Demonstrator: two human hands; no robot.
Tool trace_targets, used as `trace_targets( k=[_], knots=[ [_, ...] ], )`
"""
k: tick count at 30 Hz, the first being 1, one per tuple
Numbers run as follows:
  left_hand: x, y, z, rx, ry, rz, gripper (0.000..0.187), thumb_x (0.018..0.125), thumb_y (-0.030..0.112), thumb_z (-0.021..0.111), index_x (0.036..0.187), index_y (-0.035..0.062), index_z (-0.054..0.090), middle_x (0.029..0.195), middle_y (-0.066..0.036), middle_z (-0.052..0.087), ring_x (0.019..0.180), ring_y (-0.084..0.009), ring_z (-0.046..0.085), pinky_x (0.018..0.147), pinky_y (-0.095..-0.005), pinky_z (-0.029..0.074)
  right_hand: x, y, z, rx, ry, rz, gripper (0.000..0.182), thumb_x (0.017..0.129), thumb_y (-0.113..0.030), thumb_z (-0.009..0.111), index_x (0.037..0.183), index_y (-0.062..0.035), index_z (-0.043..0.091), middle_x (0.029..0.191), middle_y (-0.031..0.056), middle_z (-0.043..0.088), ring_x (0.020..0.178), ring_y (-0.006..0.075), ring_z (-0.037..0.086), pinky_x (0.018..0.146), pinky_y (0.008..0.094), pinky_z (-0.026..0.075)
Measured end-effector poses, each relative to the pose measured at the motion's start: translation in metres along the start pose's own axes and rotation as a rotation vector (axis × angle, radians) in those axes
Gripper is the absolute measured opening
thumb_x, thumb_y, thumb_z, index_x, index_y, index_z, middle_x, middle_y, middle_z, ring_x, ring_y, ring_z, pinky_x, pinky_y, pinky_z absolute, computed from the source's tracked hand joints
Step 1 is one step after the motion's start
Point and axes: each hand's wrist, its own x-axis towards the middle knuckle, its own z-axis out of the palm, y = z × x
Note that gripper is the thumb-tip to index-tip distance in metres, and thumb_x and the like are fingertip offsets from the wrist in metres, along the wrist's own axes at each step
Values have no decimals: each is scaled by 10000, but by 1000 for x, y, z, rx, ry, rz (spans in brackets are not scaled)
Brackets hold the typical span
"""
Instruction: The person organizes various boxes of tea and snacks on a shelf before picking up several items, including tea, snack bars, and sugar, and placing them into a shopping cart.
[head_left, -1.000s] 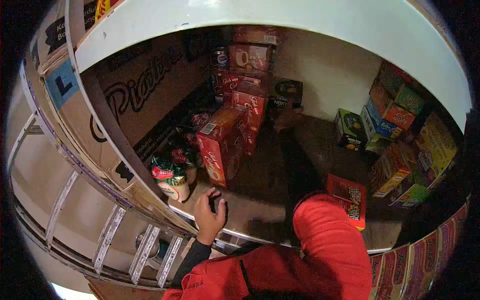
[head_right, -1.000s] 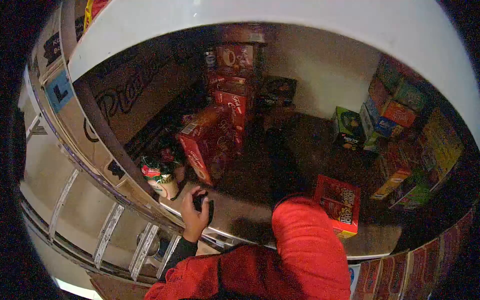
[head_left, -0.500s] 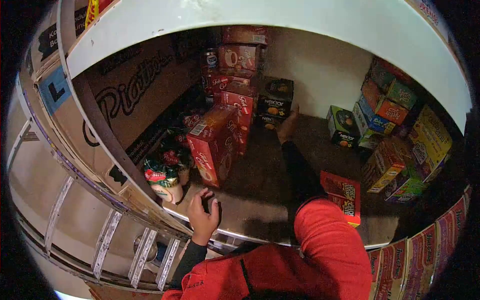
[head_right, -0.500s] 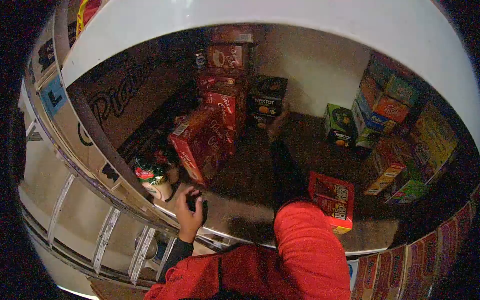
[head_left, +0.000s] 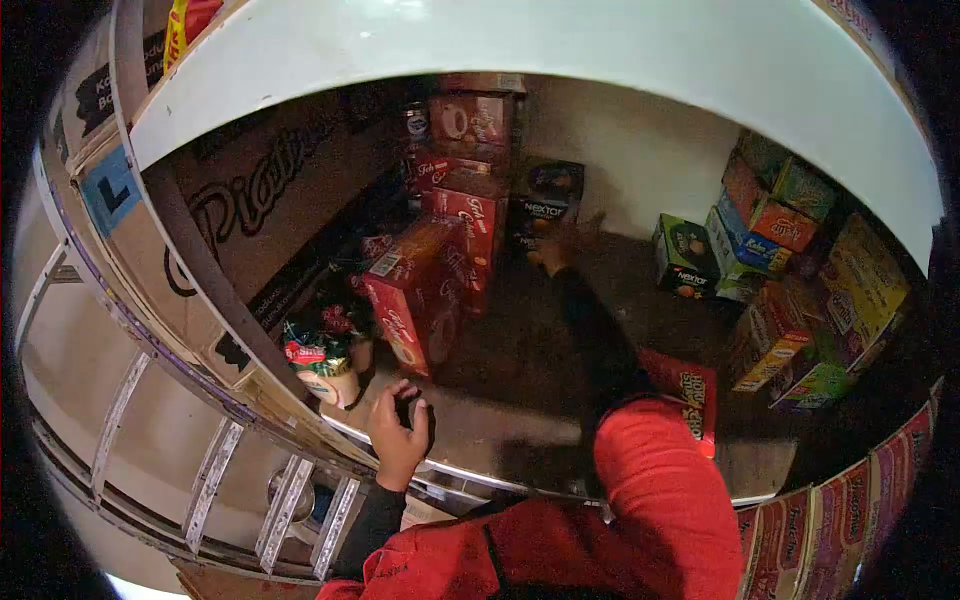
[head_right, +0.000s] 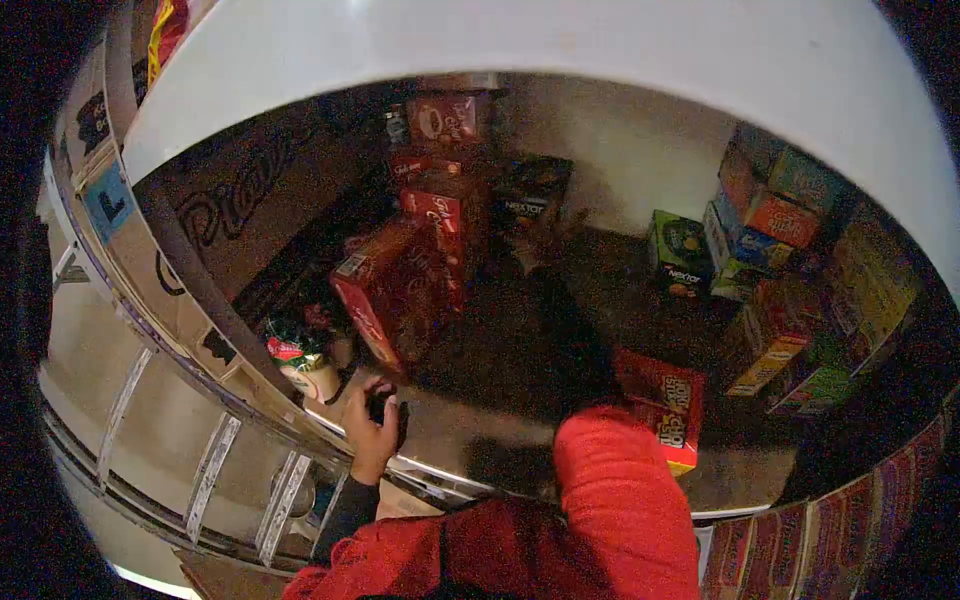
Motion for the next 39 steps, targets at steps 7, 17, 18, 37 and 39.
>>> trace_targets(
  k=[7,17,18,37,39],
  knots=[
    [3,11,-3,73,20,19,274,792,99,620,1036,-11,560,914,-148,657,874,-309,619,785,-375,462,-4,-17,84,-437,114,362,1158,633,-627,727,1466,-160,73,1516,232,35,1385,448,71,1074,599,193],
    [0,5,0,29,27,-19,259,793,90,622,1025,-10,563,891,-149,649,856,-308,620,782,-375,466,15,-14,24,-142,-31,397,1231,536,-710,732,1446,-126,144,1434,336,111,1340,495,116,1051,621,192],
    [-1,4,0,28,17,-20,259,793,90,622,1025,-10,563,891,-149,649,856,-308,620,782,-375,466,17,-15,5,-69,-86,376,1231,535,-702,739,1444,-119,150,1424,343,120,1334,495,125,1048,621,197],
    [115,96,132,313,-655,538,562,830,264,618,1294,6,432,1333,-235,402,1234,-390,390,1041,-532,289,60,185,-152,-432,33,525,1185,540,-728,719,1418,-111,217,1329,330,259,1232,503,306,971,611,309],
    [142,69,203,427,-654,529,536,855,275,579,1300,14,433,1329,-222,416,1223,-375,406,1032,-520,305,58,194,-152,-317,16,548,1198,531,-726,727,1439,-145,205,1335,336,253,1238,512,300,970,620,310]
  ],
)
